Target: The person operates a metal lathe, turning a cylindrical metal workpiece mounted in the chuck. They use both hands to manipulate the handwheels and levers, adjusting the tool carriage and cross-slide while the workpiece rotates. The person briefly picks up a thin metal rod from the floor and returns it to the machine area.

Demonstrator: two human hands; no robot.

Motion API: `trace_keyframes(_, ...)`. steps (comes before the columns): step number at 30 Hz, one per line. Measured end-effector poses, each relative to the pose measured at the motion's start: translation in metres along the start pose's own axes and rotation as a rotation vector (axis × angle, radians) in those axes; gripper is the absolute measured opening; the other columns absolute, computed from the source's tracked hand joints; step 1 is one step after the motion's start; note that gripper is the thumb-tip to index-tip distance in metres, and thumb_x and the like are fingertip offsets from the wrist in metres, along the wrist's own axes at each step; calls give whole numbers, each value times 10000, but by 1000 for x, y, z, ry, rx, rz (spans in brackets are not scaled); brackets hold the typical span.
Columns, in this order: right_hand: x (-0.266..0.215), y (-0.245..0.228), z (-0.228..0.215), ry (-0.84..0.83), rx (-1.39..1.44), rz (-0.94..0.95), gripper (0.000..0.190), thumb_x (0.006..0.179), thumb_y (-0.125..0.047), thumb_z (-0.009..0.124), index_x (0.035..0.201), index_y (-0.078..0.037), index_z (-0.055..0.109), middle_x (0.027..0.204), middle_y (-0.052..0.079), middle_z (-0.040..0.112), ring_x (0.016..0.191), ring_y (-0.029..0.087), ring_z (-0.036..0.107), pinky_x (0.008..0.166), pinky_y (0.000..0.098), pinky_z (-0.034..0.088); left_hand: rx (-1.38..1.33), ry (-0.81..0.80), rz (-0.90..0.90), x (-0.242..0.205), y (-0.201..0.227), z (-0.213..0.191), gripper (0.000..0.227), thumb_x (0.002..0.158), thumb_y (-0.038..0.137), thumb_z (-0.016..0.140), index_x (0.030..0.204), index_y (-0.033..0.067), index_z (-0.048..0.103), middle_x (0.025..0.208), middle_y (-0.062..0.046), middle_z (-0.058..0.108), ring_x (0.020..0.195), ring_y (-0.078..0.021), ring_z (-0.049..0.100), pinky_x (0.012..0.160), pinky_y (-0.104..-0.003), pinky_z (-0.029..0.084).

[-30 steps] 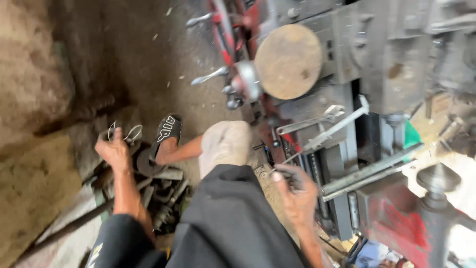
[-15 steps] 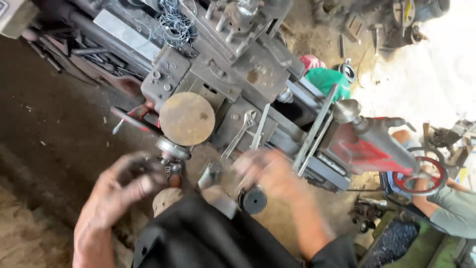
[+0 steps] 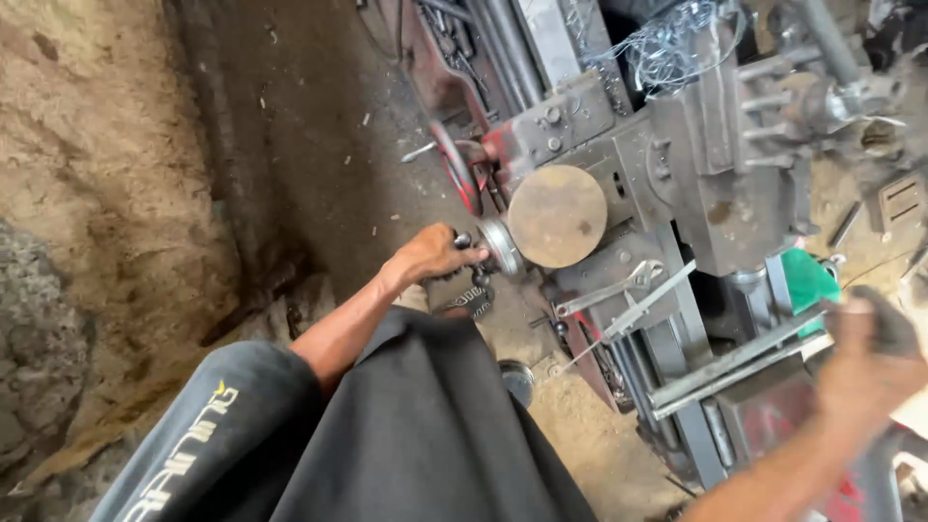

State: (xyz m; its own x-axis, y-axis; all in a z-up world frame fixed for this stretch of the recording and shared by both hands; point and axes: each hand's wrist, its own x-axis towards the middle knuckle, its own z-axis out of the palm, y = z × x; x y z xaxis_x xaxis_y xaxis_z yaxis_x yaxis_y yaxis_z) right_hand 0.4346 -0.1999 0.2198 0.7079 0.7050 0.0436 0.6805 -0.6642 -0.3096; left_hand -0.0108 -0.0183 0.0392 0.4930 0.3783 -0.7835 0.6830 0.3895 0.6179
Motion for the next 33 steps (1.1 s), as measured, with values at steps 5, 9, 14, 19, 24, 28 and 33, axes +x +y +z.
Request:
trace_keyframes(5, -80, -51, 30, -77, 333, -25, 150, 1092, -128, 645, 1189, -70, 744, 974, 76, 751, 884, 122, 700, 833, 263, 542, 112, -9, 90, 24, -6, 8, 342, 820, 417, 798, 754, 98, 694, 649, -16, 628, 604, -136, 501, 565, -330, 423)
trace_keyframes(9, -122, -30, 48, -39, 407, -2, 158, 1052, -91, 732, 1192, -19, 750, 969, 218, 740, 907, 291, 745, 839, 384, 579, 213, 70, 63, 13, -2, 21, 391, 747, 477, 852, 670, 104, 762, 654, -84, 751, 677, -257, 759, 672, -360, 589)
trace_keyframes(14, -152, -23, 56, -165, 487, 50, 208, 1050, -162, 698, 1205, -29, 741, 1096, 264, 734, 945, 340, 742, 901, 468, 583, 395, 225, 3, 26, -20, 39, 577, 744, 514, 855, 852, -45, 765, 801, -250, 745, 858, -402, 761, 706, -484, 621)
trace_keyframes(19, -167, -33, 61, -210, 514, 97, 254, 1023, -196, 708, 1192, -9, 733, 1066, 256, 747, 967, 344, 741, 884, 466, 588, 469, 313, 12, 38, -30, 42, 576, 769, 506, 842, 932, -40, 758, 897, -250, 764, 938, -416, 752, 782, -485, 629)
trace_keyframes(24, -182, -32, 64, -294, 587, 140, 238, 1002, -182, 706, 1195, -48, 744, 1110, 226, 758, 988, 323, 754, 881, 433, 611, 519, 393, -32, 26, -20, 47, 578, 782, 509, 845, 977, -28, 761, 936, -249, 770, 979, -417, 747, 816, -489, 627)
trace_keyframes(28, -192, -23, 64, -316, 593, 167, 243, 975, -247, 726, 1167, -106, 768, 1075, 193, 777, 975, 322, 764, 871, 420, 626, 614, 513, -29, 27, -29, 57, 660, 782, 598, 819, 1037, -2, 718, 968, -255, 755, 994, -417, 741, 841, -490, 623)
trace_keyframes(33, -203, 8, 66, -365, 541, 132, 298, 974, -375, 709, 1158, -152, 779, 914, 95, 817, 910, 226, 787, 843, 388, 621, 703, 638, -1, 40, -52, 64, 683, 788, 672, 777, 1025, 42, 667, 935, -191, 737, 973, -384, 741, 829, -478, 620)
